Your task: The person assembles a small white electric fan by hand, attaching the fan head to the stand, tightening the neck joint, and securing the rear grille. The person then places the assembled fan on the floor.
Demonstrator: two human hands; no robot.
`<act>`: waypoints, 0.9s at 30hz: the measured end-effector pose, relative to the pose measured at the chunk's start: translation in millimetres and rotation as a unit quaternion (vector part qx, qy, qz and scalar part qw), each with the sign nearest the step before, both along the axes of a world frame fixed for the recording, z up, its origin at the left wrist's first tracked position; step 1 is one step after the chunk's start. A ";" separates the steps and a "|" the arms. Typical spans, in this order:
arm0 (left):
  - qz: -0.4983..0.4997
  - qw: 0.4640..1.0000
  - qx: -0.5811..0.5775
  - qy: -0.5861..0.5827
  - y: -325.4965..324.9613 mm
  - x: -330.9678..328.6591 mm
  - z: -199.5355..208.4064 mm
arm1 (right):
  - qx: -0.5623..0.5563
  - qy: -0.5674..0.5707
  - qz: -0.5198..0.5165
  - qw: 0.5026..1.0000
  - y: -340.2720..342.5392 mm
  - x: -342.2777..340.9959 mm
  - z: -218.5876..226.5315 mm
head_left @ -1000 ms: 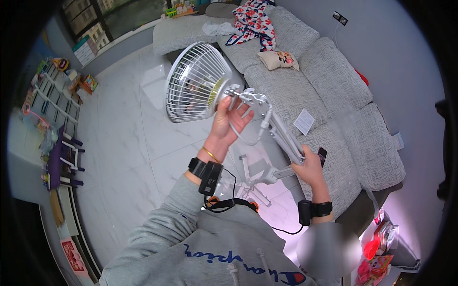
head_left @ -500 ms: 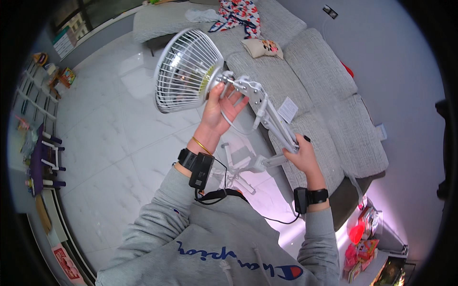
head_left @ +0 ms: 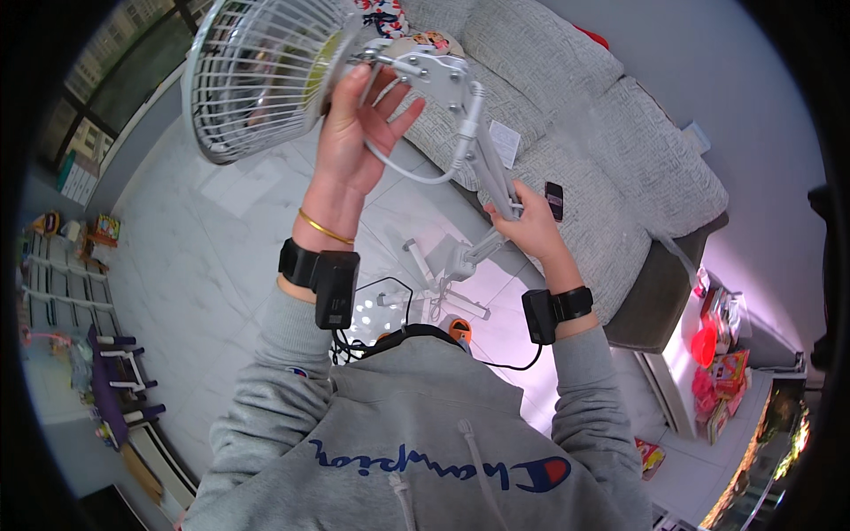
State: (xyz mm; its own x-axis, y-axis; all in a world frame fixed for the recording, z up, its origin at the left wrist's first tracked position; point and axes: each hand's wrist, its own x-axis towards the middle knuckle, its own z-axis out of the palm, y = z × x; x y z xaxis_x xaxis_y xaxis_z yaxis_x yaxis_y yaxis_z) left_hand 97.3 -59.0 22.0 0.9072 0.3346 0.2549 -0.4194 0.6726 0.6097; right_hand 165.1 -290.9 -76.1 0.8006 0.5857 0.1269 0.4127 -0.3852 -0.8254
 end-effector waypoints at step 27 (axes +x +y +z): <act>-0.096 0.995 -0.023 -0.015 -23.3 -77.4 -84.0 | 0.141 0.102 0.220 0.960 -33.4 4.8 -31.7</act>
State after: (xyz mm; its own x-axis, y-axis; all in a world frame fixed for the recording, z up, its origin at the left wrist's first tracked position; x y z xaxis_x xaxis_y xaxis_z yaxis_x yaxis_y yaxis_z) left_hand 19.9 -82.3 -62.0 0.9478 0.1685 0.2707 -0.2983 0.7683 0.5664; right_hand 169.8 -324.3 -107.8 0.5089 0.8379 0.1975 0.3029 0.0405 -0.9522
